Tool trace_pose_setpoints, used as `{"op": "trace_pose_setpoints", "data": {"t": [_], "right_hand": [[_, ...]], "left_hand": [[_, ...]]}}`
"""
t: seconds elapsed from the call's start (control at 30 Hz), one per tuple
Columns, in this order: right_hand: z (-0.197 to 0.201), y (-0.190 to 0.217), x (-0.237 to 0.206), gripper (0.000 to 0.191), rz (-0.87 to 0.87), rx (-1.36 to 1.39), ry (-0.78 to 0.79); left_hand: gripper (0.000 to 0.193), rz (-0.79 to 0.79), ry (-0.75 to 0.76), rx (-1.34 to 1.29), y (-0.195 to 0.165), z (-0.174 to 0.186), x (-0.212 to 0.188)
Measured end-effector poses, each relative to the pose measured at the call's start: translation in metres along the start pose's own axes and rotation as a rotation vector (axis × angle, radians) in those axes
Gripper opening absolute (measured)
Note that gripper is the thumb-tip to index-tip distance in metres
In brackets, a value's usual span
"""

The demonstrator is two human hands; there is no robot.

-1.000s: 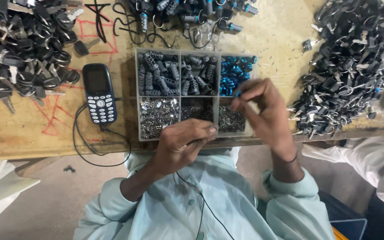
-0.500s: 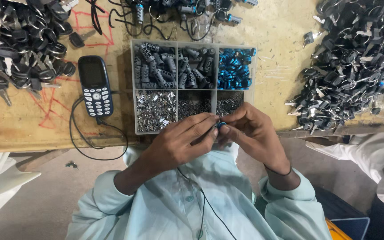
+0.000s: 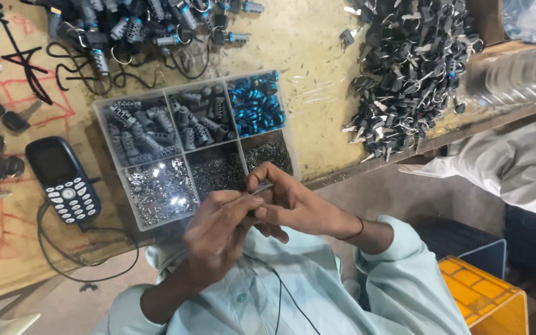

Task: The person sits at a workbench assembling small lock components. They pick a gray ribbed housing and small metal pins from a compartment box, press a blue cap onto the housing by hand, and set the finished assembly on the table, repeating this with successive parts.

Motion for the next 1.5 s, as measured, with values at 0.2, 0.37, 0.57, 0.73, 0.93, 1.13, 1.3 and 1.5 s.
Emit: {"op": "trace_pose_setpoints", "data": {"t": [0.2, 0.37, 0.57, 0.73, 0.93, 1.13, 1.3, 1.5], "right_hand": [[0.031, 0.061, -0.012, 0.039, 0.061, -0.717, 0.002], [0.102, 0.112, -0.015, 0.029, 0.137, -1.986, -1.096], [0.120, 0.092, -0.049, 0.013, 0.496, -1.489, -0.847], [0.132, 0.076, -0.048, 0.014, 0.713, -0.428, -0.598], [0.096, 0.081, -0.035, 0.022, 0.537, -0.912, -0.889], [0.068, 0.075, 0.013, 0.012, 0.445, -1.407, -0.665], [0.091, 0.077, -0.017, 0.011, 0.487, -1.506, -0.742], [0.103, 0.062, -0.005, 0.009, 0.431, -1.165, -0.778]], "left_hand": [[0.043, -0.117, 0.030, 0.063, 0.000, -0.002, 0.009], [0.037, -0.002, 0.038, 0.062, 0.015, 0.005, 0.021], [0.032, 0.089, 0.041, -0.005, 0.023, 0.008, 0.022], [0.030, 0.116, 0.070, -0.029, 0.023, 0.008, 0.022], [0.029, 0.116, 0.082, -0.025, 0.023, 0.008, 0.023], [0.028, 0.147, 0.092, -0.009, 0.023, 0.010, 0.024], [0.029, 0.171, 0.111, -0.015, 0.021, 0.013, 0.021], [0.028, 0.180, 0.131, -0.017, 0.021, 0.010, 0.021]]}}
Point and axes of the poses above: each hand's wrist, its own x-axis towards the middle knuckle, its own z-axis out of the back of the hand, y = z × x, the point moved 2 cm from there along x, towards the middle knuckle, and after that the axes turned 2 degrees about z, right-handed, at the moved point
